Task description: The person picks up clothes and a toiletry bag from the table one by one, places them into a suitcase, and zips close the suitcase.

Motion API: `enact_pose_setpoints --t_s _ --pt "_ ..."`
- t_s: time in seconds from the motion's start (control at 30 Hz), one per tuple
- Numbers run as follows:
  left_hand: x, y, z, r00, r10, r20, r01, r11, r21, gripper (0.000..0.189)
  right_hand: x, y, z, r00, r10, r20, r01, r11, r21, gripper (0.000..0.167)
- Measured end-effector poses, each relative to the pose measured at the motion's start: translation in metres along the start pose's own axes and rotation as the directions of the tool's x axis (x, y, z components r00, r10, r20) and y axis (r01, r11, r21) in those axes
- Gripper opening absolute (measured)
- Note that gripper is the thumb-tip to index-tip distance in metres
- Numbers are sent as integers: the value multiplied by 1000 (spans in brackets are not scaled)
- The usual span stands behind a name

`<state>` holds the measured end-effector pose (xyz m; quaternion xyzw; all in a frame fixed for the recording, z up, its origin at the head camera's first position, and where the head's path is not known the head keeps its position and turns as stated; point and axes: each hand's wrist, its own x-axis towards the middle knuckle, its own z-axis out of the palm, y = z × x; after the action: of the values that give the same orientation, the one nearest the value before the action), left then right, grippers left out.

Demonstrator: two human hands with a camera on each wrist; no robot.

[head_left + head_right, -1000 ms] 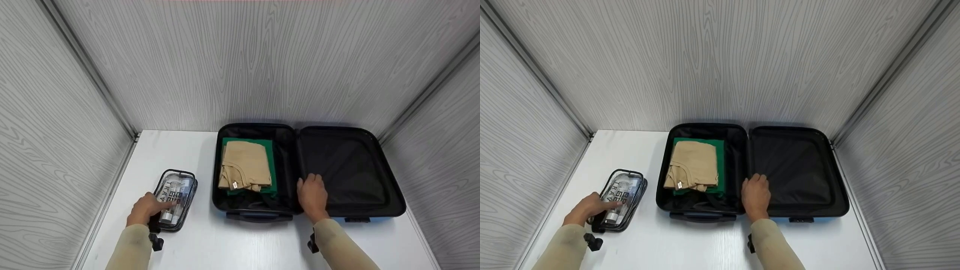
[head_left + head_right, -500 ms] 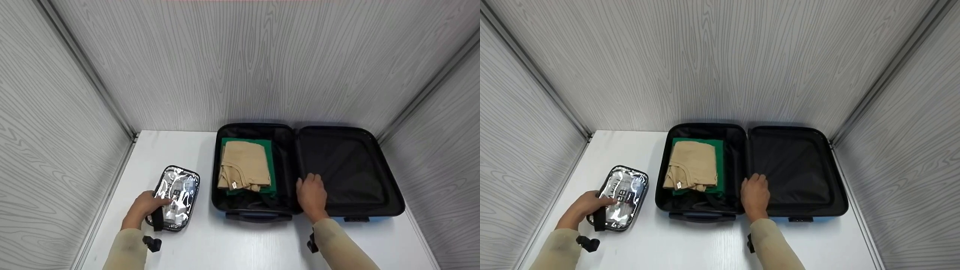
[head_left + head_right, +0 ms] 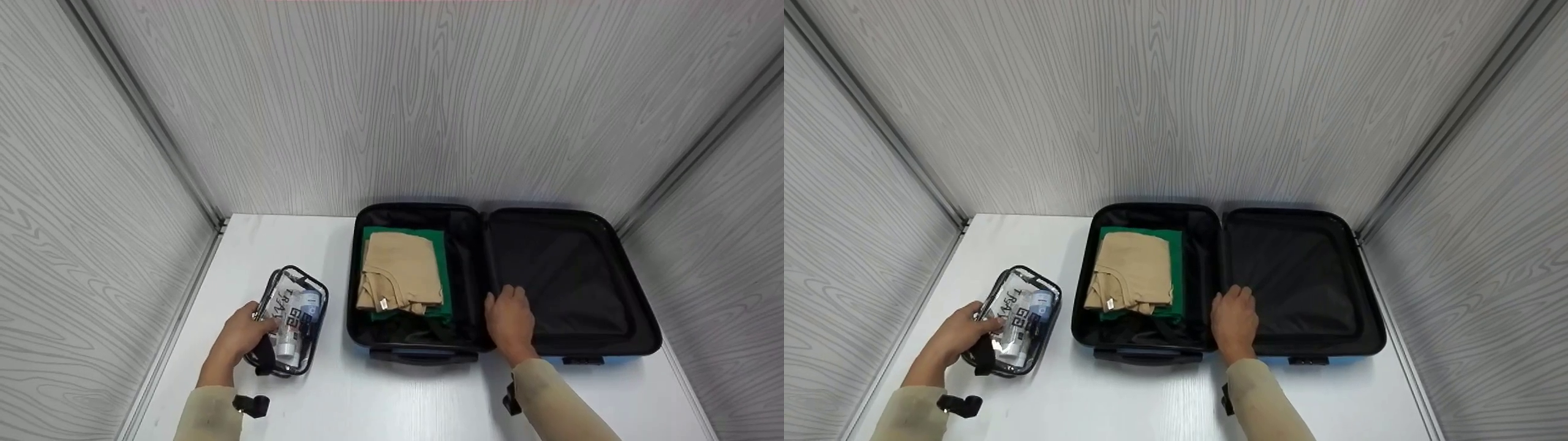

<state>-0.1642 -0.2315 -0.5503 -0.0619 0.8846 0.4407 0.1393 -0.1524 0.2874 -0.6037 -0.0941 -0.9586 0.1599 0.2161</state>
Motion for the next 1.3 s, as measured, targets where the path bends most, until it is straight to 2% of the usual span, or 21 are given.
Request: enact_pose_setpoints --t_s 0.23,0.37,0.47,0.67,0.83,1.07,1.3 --pt "-13 10 -1 998 1 -70 1 1000 27 40 -1 0 -1 1000 -8 3 8 1000 5 33" --pt "-21 23 -5 994 28 -104 -26 1000 17 39 1 1 -3 1000 -10 1 10 1000 9 34" --pt "-27 34 -8 991 47 -124 -48 999 1 38 1 2 -6 1000 -2 31 1 1000 13 35" --pt "-37 54 -11 985 74 -155 -87 993 -78 40 -4 -1 -16 990 24 137 -29 999 36 41" --pt "-39 71 -8 986 79 -149 -108 974 -198 38 -11 -2 -19 987 45 155 -52 998 44 43" --pt "-28 98 10 985 99 -143 -143 928 -343 33 -17 2 -16 998 -17 62 15 999 30 37" --pt "-7 134 50 978 122 -166 -183 883 -432 28 -19 3 -13 999 -28 39 27 999 32 35"
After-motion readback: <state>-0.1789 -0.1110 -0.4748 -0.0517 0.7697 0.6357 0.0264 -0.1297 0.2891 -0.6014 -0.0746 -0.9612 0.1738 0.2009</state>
